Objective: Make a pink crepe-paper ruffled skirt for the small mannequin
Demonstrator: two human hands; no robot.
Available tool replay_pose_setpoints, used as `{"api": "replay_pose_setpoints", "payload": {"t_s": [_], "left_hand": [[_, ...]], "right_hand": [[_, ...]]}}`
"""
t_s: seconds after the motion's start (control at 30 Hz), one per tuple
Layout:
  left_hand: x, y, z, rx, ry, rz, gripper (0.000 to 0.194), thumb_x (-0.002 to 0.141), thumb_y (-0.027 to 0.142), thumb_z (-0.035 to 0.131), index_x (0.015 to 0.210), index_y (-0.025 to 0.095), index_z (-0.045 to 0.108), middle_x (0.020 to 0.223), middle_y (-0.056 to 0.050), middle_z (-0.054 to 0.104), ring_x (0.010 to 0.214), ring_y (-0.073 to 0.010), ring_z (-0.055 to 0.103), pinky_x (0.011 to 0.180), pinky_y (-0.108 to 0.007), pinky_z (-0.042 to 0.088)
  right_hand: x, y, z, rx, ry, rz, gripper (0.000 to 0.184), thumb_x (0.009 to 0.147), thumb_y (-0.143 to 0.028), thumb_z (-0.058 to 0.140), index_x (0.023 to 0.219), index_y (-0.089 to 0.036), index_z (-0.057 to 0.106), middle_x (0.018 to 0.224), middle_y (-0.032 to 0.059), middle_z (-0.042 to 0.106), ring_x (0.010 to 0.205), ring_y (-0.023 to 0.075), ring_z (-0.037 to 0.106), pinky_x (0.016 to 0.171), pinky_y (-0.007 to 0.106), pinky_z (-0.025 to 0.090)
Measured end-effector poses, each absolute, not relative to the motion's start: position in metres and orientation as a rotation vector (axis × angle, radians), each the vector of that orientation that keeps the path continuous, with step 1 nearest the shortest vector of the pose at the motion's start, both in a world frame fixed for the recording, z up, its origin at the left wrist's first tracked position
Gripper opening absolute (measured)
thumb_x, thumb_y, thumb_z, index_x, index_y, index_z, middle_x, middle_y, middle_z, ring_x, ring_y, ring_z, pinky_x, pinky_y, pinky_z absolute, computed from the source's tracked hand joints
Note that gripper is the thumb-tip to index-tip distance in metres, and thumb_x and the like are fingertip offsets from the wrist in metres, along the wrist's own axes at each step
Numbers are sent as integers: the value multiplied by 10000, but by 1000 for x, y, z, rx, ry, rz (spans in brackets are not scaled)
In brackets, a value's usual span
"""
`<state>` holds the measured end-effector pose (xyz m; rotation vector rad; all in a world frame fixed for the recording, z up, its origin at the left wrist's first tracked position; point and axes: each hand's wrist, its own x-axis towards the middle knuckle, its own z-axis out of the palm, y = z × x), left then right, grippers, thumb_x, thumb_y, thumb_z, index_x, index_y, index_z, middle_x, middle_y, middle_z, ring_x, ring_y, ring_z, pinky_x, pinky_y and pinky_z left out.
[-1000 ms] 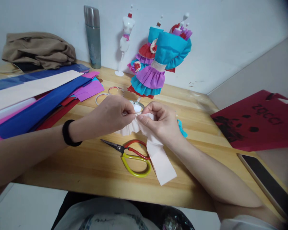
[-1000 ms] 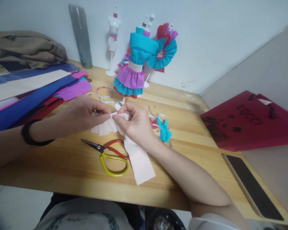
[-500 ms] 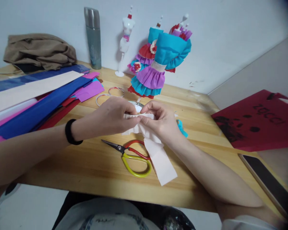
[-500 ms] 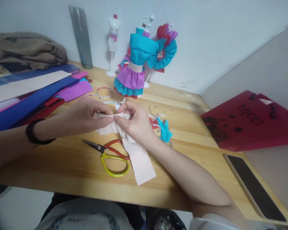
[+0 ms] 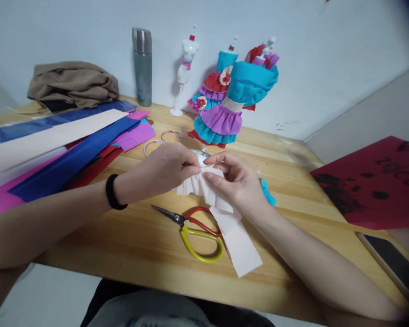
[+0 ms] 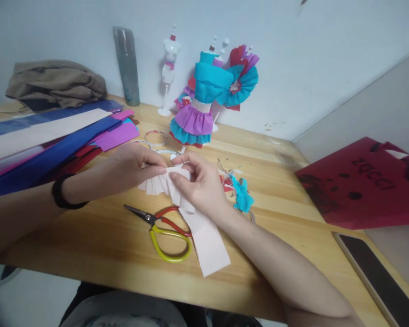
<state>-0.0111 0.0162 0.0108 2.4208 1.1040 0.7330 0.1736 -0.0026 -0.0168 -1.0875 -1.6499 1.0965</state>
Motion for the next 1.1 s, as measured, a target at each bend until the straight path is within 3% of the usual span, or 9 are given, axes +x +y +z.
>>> {"api": "replay_pose_setpoints", "payload": {"t_s": [0.2,0.47,0.67,0.77,0.93,1.1], "left_hand": [[-10,15,12,2421,1136,723,289,828,182,536,557,116,614,492,36,463,510,-72,364,514,-242,207],[-9,5,13,2591,1244,733,282,845,210,532,596,131,637,521,16,503,502,-85,326,513,-258,178],[-5,-1,24,2620,1550,528,337,824,223,542,510,162,434,494,27,327,495,-98,203,540,-297,142],[-4,-1,27,2579,1539,530,375,830,212,523,505,169,340,497,25,316,507,-101,216,551,-300,147],[-7,1,25,2516,1473,574,356,839,243,508,517,160,380,487,28,363,519,-101,279,544,-289,154],[-6,3,26,2485,1422,553,325,843,217,507,538,149,421,505,26,389,531,-95,301,553,-289,157]], "right_hand": [[173,-7,-14,-1131,-1699,985,204,775,-303,668,911,-231,533,539,-64,404,443,98,327,426,254,229],[174,-11,-16,-1203,-1899,624,170,798,-241,621,944,-206,542,578,-63,435,494,104,371,481,257,284],[175,-10,-13,-1164,-1806,821,181,808,-267,618,955,-214,527,602,-56,496,490,102,420,478,250,299],[175,-8,-10,-1135,-1754,871,176,803,-292,627,922,-217,521,578,-64,464,484,97,401,470,244,287],[174,-5,-4,-1136,-1681,944,241,748,-365,674,721,-208,493,608,-24,510,511,101,425,461,241,307],[174,-2,-4,-1152,-1611,1065,253,690,-349,716,672,-204,509,585,-17,541,504,109,451,460,244,339]]}}
